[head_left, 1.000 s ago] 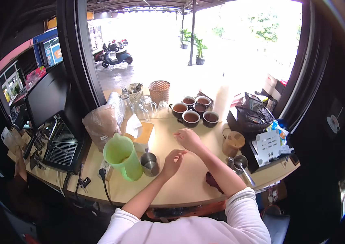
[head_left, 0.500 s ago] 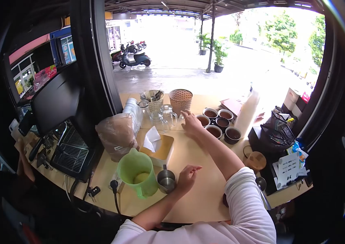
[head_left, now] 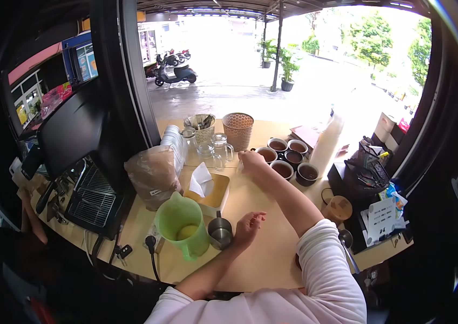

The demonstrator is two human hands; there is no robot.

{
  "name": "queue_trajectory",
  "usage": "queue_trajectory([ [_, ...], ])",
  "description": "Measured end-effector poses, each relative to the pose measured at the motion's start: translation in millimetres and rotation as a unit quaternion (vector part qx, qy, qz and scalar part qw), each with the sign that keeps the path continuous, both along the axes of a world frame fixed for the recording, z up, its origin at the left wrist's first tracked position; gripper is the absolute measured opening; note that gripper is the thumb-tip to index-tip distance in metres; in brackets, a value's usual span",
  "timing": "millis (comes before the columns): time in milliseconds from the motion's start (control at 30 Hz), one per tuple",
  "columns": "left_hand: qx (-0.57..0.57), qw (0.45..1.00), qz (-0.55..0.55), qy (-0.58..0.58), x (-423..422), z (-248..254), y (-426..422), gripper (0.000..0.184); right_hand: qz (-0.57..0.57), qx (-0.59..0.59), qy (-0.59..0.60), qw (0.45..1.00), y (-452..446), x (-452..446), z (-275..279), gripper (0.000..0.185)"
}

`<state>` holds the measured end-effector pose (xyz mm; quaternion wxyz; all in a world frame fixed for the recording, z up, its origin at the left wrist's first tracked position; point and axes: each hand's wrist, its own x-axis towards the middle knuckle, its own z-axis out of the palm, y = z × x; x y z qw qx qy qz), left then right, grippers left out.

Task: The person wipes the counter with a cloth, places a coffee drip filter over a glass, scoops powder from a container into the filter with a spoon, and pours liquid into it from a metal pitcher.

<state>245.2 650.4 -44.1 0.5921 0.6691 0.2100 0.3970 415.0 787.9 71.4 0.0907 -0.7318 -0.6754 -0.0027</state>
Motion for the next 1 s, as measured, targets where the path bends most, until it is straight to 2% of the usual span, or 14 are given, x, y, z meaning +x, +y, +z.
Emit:
queue_trajectory([
  [100, -0.107, 0.985, -0.123, -0.063, -6, 5, 0, 0.035, 0.008, -0.083, -0.012, 0.996, -27, -6, 15, 0.052],
  [133, -0.132, 0.977, -0.152, -0.068, -6, 3, 1, 0.043, 0.034, -0.041, -0.019, 0.998, -47, -10, 19, 0.053],
  [267, -0.236, 0.948, -0.200, -0.076, -7, 9, -1, 0.051, -0.001, -0.116, -0.006, 0.993, -67, -2, 2, 0.055],
  [367, -0.292, 0.927, -0.231, -0.051, -5, 8, -3, 0.058, 0.001, -0.115, -0.006, 0.993, -98, 1, -13, 0.055],
  [400, -0.291, 0.922, -0.253, -0.037, -5, 4, -4, 0.070, -0.001, -0.119, 0.006, 0.993, -112, -1, -11, 0.057],
  [567, -0.422, 0.830, -0.364, -0.023, -6, 18, -22, 0.086, -0.046, -0.091, 0.049, 0.994, -190, -22, 0, 0.057],
  [700, -0.537, 0.710, -0.454, -0.048, -8, 20, -33, 0.092, -0.095, -0.041, 0.074, 0.992, -252, -52, 10, 0.055],
  [767, -0.564, 0.695, -0.444, -0.033, -8, 21, -40, 0.090, -0.140, 0.009, 0.081, 0.987, -279, -67, 7, 0.055],
  [800, -0.578, 0.688, -0.439, -0.025, -7, 21, -44, 0.089, -0.144, 0.075, 0.078, 0.984, -290, -75, 2, 0.053],
  [900, -0.532, 0.757, -0.379, 0.022, -1, -3, -45, 0.082, -0.163, 0.259, 0.092, 0.948, -323, -105, -18, 0.049],
  [967, -0.451, 0.797, -0.400, -0.040, -10, 15, -60, 0.075, -0.190, 0.368, 0.137, 0.900, -338, -130, -29, 0.045],
  [1000, -0.407, 0.815, -0.407, -0.072, -14, 26, -64, 0.073, -0.192, 0.383, 0.140, 0.893, -340, -136, -33, 0.047],
])
